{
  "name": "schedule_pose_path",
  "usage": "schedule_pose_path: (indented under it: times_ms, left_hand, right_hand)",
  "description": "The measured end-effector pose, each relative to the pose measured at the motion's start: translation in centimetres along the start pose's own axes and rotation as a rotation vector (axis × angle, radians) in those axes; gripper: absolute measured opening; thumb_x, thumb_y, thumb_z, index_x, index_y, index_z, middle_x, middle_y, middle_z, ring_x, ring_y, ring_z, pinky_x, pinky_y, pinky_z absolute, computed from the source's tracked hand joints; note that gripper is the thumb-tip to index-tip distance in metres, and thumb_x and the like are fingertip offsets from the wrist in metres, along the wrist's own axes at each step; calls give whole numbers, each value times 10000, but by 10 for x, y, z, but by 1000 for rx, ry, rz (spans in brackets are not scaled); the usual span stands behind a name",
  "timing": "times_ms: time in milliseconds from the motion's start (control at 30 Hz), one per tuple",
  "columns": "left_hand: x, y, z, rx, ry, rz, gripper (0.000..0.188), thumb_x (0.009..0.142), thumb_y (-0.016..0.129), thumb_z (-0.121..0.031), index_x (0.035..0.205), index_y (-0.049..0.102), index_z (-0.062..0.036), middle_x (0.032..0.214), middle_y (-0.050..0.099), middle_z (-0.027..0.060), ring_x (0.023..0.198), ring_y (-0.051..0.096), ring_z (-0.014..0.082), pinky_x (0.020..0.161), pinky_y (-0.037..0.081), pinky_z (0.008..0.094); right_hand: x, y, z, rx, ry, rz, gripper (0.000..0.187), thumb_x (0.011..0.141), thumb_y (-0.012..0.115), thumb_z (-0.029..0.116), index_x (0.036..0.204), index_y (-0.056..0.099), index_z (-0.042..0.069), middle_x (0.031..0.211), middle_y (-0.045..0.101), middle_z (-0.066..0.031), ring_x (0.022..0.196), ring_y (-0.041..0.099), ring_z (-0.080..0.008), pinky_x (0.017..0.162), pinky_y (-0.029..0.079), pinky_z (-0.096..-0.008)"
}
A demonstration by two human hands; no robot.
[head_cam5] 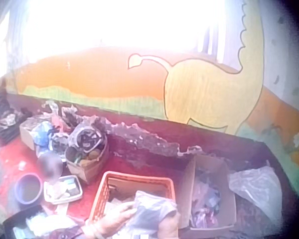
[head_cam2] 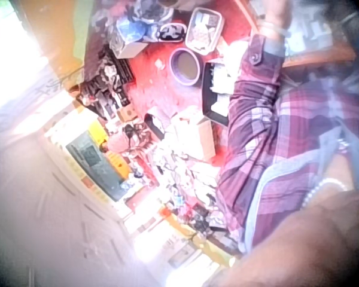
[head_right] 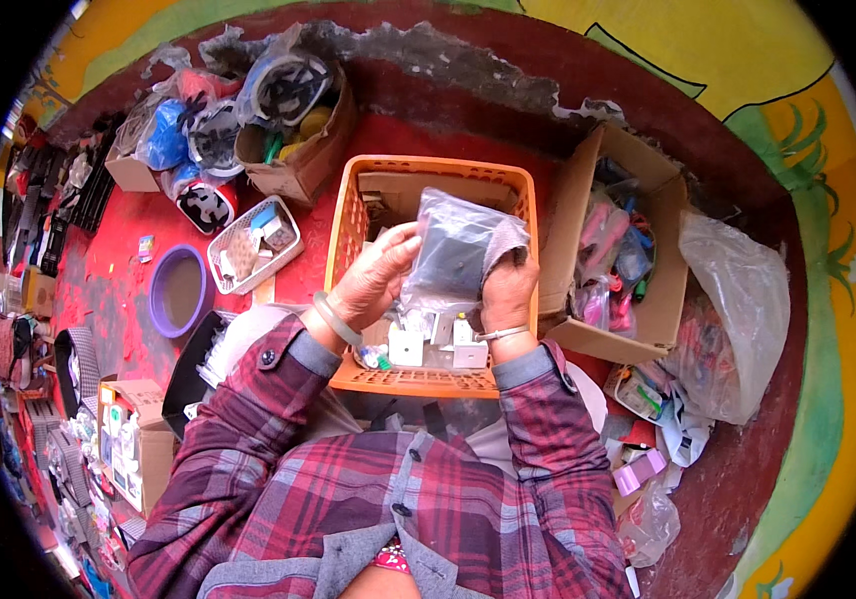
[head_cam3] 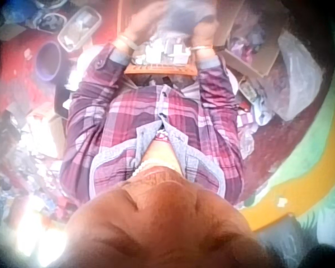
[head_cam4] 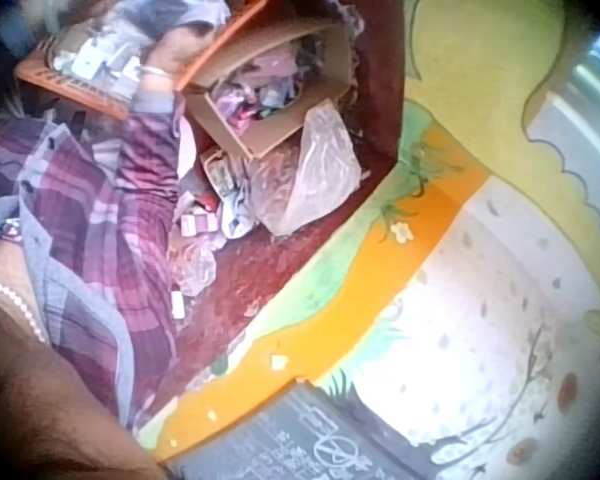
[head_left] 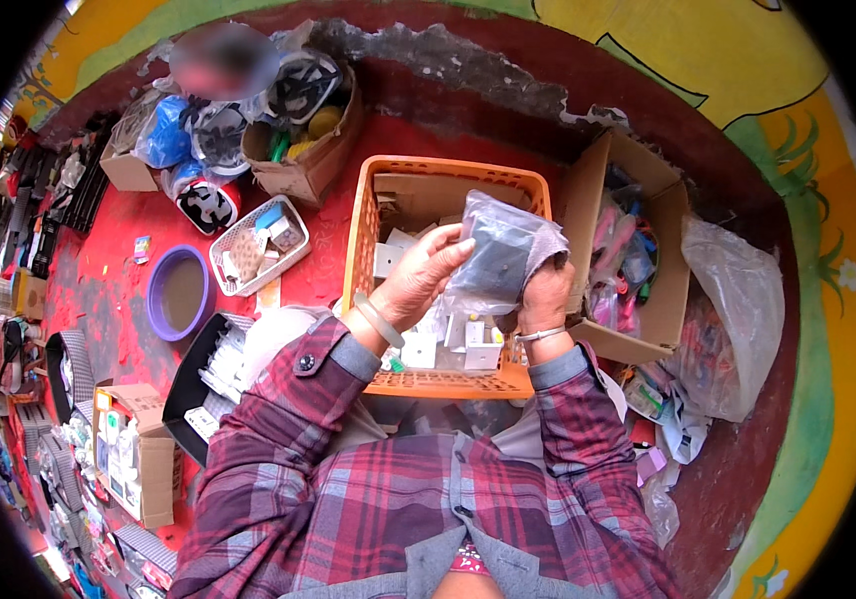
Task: The person picks up a small blue box from an orange crate, holds a package of heart-shaped items, and then wipes several small plastic components with a cloth.
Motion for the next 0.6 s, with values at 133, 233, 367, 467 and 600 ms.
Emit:
schedule_pose_path:
  times_ms: [133, 233, 367, 467, 600]
  left_hand:
    - [-2, -10, 19, -9, -46, -78, 384, 867, 632, -248, 1159, 483, -47, 1034, 564, 30, 1000, 533, 138, 874, 434, 295]
    - [1, -14, 42, -55, -80, -2, 358, 860, 640, -218, 1147, 491, -64, 1041, 567, 23, 978, 539, 141, 870, 430, 292]
    - [3, 6, 42, -106, 36, -31, 379, 845, 641, -121, 1189, 496, -50, 1095, 578, 36, 1014, 540, 143, 906, 417, 300]
    - [10, 6, 36, -139, 178, -34, 384, 830, 648, -94, 1185, 515, -40, 1099, 586, 34, 1010, 543, 140, 891, 418, 289]
    - [9, 4, 22, -165, 246, -100, 373, 833, 623, -37, 1191, 515, -31, 1105, 592, 41, 1025, 548, 151, 928, 413, 303]
  right_hand:
    - [5, -3, -10, 424, 311, -202, 334, 952, 473, 257, 1139, 530, -14, 1048, 589, -73, 922, 567, -181, 802, 465, -311]
    - [8, -2, -20, 495, 357, -218, 355, 947, 486, 268, 1161, 509, -14, 1088, 573, -74, 959, 564, -203, 849, 466, -320]
    - [-6, 17, -11, 560, 377, -94, 401, 945, 487, 296, 1195, 490, -18, 1122, 554, -75, 997, 544, -193, 861, 457, -311]
    - [-18, 29, -5, 534, 343, 61, 431, 935, 496, 351, 1177, 509, -5, 1075, 566, -58, 954, 552, -172, 826, 463, -301]
    - [-22, 30, 2, 470, 372, 144, 405, 953, 456, 313, 1184, 502, -17, 1117, 571, -85, 995, 561, -193, 860, 463, -313]
Point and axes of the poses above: each hand's wrist, its own x-axis towards the middle knuckle, its own y-axis out of the palm, z = x × y, the point moved 3 cm from there along x, towards the middle knuckle
